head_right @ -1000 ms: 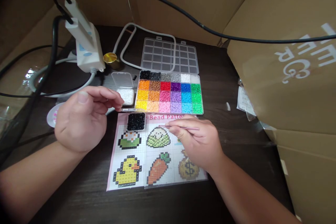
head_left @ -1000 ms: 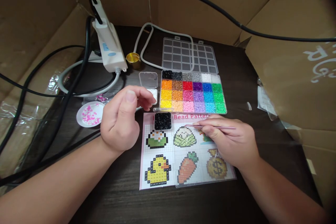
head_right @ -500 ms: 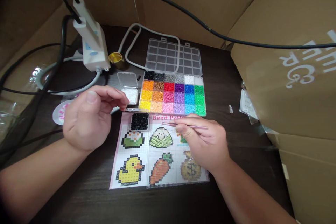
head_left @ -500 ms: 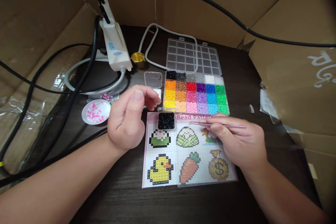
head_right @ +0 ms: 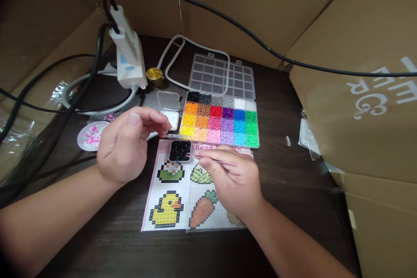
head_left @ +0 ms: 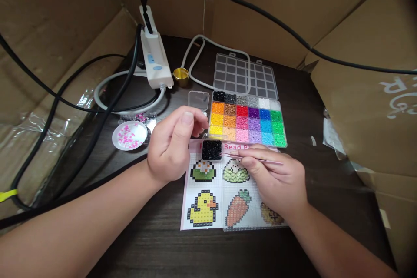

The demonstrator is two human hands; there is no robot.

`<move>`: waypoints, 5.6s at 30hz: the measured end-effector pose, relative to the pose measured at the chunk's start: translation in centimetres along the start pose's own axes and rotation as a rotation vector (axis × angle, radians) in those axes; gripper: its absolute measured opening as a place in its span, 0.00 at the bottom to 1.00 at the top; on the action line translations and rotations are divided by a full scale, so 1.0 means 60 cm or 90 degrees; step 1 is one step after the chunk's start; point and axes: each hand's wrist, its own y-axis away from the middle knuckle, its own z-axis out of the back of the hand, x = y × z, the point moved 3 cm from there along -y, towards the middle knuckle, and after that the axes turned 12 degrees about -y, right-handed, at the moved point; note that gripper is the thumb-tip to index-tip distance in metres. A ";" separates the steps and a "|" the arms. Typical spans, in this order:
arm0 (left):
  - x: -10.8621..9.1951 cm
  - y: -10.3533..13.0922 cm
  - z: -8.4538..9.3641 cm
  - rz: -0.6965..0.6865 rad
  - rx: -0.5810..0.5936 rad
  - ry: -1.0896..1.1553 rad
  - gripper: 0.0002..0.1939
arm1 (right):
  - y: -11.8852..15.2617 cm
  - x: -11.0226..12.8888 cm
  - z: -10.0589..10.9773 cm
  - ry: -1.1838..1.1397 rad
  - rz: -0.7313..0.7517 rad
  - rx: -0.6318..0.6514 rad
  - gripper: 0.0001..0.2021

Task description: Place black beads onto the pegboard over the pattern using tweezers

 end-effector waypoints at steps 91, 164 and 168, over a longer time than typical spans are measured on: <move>0.008 -0.012 0.007 0.037 -0.043 0.015 0.15 | 0.000 -0.030 0.066 0.017 -0.020 0.065 0.10; -0.016 0.000 0.016 -0.147 0.129 -0.289 0.16 | 0.001 -0.030 0.074 0.066 -0.045 -0.021 0.09; -0.014 -0.004 0.017 -0.164 0.115 -0.300 0.17 | -0.002 -0.027 0.073 0.064 -0.048 -0.024 0.09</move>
